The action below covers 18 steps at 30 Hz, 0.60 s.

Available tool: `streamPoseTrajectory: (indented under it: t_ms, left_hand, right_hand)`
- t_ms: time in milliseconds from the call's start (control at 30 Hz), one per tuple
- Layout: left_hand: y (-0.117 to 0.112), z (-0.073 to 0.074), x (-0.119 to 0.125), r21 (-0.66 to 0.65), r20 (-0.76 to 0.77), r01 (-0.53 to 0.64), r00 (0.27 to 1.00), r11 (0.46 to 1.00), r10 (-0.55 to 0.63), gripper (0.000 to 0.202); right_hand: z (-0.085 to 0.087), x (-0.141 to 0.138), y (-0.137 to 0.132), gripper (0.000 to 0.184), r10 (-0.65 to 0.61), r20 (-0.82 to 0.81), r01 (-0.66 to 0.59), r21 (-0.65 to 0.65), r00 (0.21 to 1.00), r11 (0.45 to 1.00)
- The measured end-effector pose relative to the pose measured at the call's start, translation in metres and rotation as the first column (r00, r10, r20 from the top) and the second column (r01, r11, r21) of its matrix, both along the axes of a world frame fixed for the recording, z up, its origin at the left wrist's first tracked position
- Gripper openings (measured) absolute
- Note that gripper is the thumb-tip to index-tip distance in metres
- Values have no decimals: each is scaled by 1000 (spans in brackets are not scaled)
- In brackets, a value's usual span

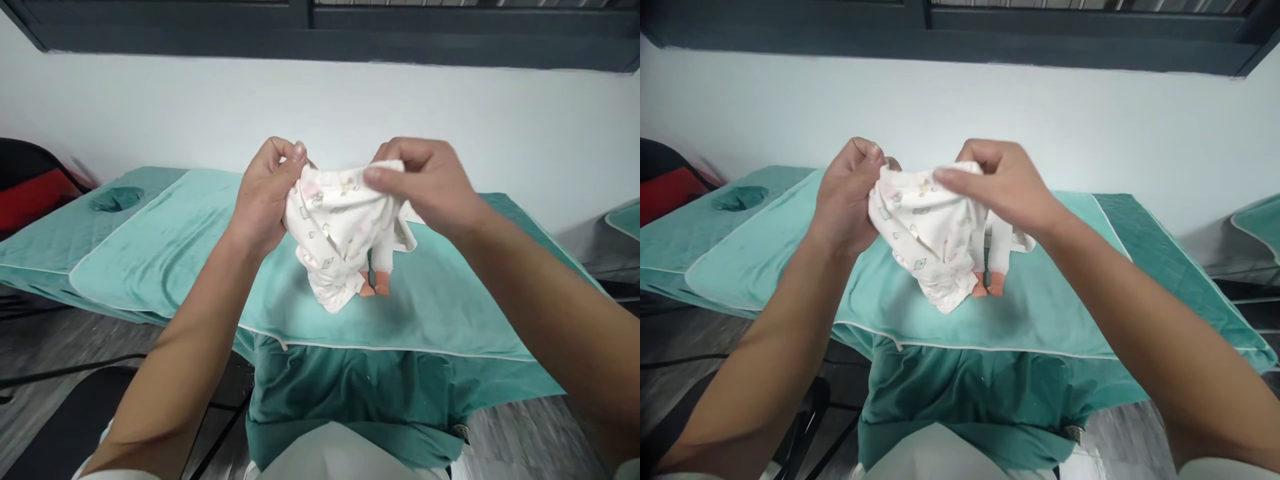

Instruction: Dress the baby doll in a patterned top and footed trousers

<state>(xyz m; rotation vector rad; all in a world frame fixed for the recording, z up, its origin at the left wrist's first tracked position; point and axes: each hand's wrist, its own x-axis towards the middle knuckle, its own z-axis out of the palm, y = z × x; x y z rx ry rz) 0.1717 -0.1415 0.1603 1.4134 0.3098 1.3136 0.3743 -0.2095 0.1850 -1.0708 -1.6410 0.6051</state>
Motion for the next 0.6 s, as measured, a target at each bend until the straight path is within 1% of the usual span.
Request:
streamPoseTrajectory:
  t_ms: [67, 133, 200, 267, 300, 333, 367, 433, 467, 500, 533, 567, 600]
  left_hand:
    - [3, -4, -3, -25, -53, -13, 999, 1000, 11, 30]
    - [1, -8, -3, -6, -144, -10, 990, 1000, 9, 35]
    - [-3, -11, 0, 13, -293, 20, 956, 1000, -15, 38]
    - [-7, -14, 6, 11, -421, 48, 906, 999, -39, 38]
    - [-8, -16, 9, 1, -442, 52, 896, 999, -46, 37]
    - [-8, -18, 13, -12, -423, 47, 905, 999, -48, 37]
    - [-7, -20, 16, -25, -368, 34, 929, 999, -41, 36]
    - [-3, -24, 23, -60, -208, -1, 978, 998, -12, 35]
    - [-2, -26, 26, -84, -137, -12, 991, 996, 0, 35]
    - [0, -28, 30, -114, -87, -16, 996, 993, 6, 35]
    - [0, -30, 33, -151, -58, -10, 998, 989, 1, 35]
    - [0, -32, 36, -193, -43, 8, 999, 981, -17, 36]
    - [-2, -34, 39, -240, -37, 38, 998, 970, -48, 38]
  right_hand:
    - [2, 1, 1, 44, -36, -100, 38, 22, 994, 999]
    - [2, 0, 4, 47, -62, -159, 67, 29, 985, 997]
    - [-1, -3, 8, 49, -78, -182, 85, 34, 980, 996]
    - [-4, -5, 11, 48, -80, -200, 90, 44, 977, 995]
    - [-5, -5, 11, 47, -81, -209, 94, 50, 975, 994]
    - [-6, -4, 10, 47, -88, -211, 101, 51, 974, 994]
    - [-8, -2, 8, 47, -97, -198, 106, 36, 975, 994]
    - [-12, 3, 3, 45, -77, -117, 70, -62, 990, 996]
    - [-14, 5, 0, 44, -31, -54, 22, -154, 998, 988]
    - [-18, 8, -3, 42, 36, 0, -34, -266, 999, 963]
    - [-23, 9, -5, 41, 105, 30, -86, -380, 994, 921]
    - [-28, 11, -7, 42, 157, 32, -123, -473, 987, 872]
    - [-33, 11, -7, 44, 169, 14, -137, -529, 985, 837]
